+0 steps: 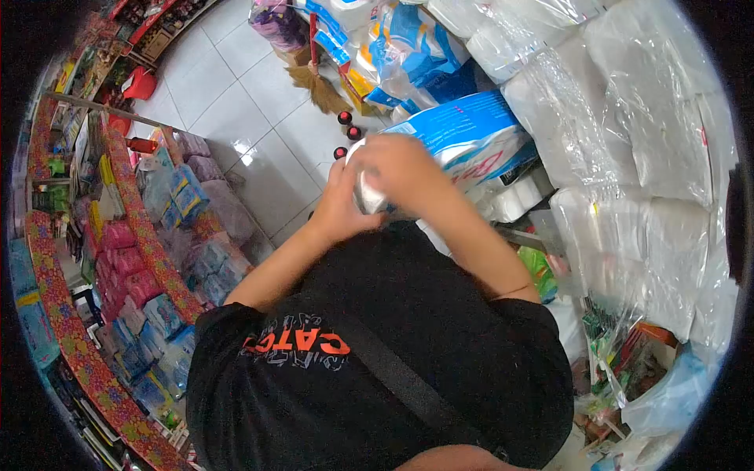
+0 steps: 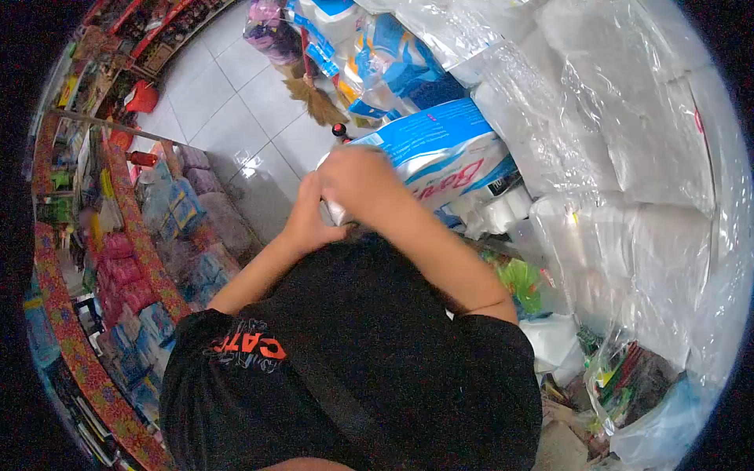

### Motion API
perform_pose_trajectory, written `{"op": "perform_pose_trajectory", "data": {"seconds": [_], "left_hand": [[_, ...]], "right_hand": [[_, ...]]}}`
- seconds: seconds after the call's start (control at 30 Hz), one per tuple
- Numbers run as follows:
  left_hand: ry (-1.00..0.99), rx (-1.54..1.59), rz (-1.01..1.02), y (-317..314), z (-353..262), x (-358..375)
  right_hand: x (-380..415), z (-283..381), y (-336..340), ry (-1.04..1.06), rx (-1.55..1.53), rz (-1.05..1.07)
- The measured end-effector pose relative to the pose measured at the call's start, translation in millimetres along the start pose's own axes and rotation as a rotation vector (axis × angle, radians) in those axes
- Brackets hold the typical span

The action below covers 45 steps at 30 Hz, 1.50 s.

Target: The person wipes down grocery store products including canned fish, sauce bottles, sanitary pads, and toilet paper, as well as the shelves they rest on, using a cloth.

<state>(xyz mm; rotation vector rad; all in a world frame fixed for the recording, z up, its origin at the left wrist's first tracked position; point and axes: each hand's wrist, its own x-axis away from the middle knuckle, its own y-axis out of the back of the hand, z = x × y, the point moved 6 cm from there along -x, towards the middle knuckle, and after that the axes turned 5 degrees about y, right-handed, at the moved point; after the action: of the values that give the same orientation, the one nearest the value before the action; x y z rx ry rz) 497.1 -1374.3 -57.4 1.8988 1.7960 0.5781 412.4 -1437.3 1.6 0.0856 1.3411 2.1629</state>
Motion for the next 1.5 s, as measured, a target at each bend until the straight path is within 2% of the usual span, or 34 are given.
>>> {"op": "perform_pose_trajectory", "data": {"seconds": [0.07, 0.13, 0.2, 0.3, 0.4, 0.5, 0.57, 0.63, 0.73, 0.83, 0.9, 0.97, 1.03, 1.13, 1.23, 1.3, 1.33, 1.37, 1.43, 1.5], "left_hand": [[0.02, 0.017, -0.032, 6, -6, 3], [0.005, 0.023, -0.05, 9, -4, 5], [-0.006, 0.005, -0.038, 11, -3, 8], [-0.023, -0.028, 0.007, 12, 0, 9], [-0.008, -0.038, 0.033, 11, 5, 10], [-0.01, -0.024, 0.007, 10, 17, 10], [-0.008, -0.028, -0.008, 12, 22, 9], [0.006, -0.045, -0.007, 14, 24, 11], [-0.011, -0.012, 0.015, 12, 32, 11], [0.01, -0.027, 0.104, 9, 47, 11], [-0.008, -0.03, 0.121, 5, 56, 13], [-0.03, -0.044, 0.132, 6, 56, 10], [-0.045, -0.069, 0.142, 8, 53, 11], [-0.026, -0.08, 0.136, 7, 55, 9], [-0.038, -0.079, 0.122, 7, 58, 9], [-0.009, -0.042, 0.087, 9, 51, 4], [0.006, -0.023, 0.074, 10, 49, 3], [0.015, -0.021, 0.062, 9, 51, 4], [0.029, -0.022, 0.032, 10, 55, 0], [0.06, 0.049, 0.019, 9, 61, -3]], "right_hand": [[5, -50, 18, -0.192, 0.141, 0.089], [26, -105, 44, -0.291, 0.156, -0.113], [50, -151, 66, -0.435, 0.266, -0.119], [74, -162, 76, -0.513, 0.298, -0.363], [74, -164, 74, -0.652, 0.419, -0.323], [65, -159, 62, -0.621, 0.382, -0.348], [45, -123, 38, -0.584, 0.173, -0.133], [27, -65, 19, -0.208, 0.141, -0.162], [25, -32, 10, -0.026, 0.144, -0.166], [54, -92, 19, -0.35, 0.157, -0.168], [84, -140, 39, -0.419, 0.31, -0.402], [101, -156, 68, -0.77, 0.306, -0.209], [145, -200, 77, -0.948, 0.506, -0.419], [176, -237, 90, -0.885, 0.674, -0.544], [152, -217, 82, -0.819, 0.559, -0.485], [113, -171, 45, -0.713, -0.105, -0.321], [82, -123, 38, -0.514, 0.037, -0.319], [68, -100, 17, -0.406, 0.018, -0.261], [46, -57, 2, -0.249, 0.162, -0.269], [43, -42, -1, -0.113, 0.149, -0.315]]}}
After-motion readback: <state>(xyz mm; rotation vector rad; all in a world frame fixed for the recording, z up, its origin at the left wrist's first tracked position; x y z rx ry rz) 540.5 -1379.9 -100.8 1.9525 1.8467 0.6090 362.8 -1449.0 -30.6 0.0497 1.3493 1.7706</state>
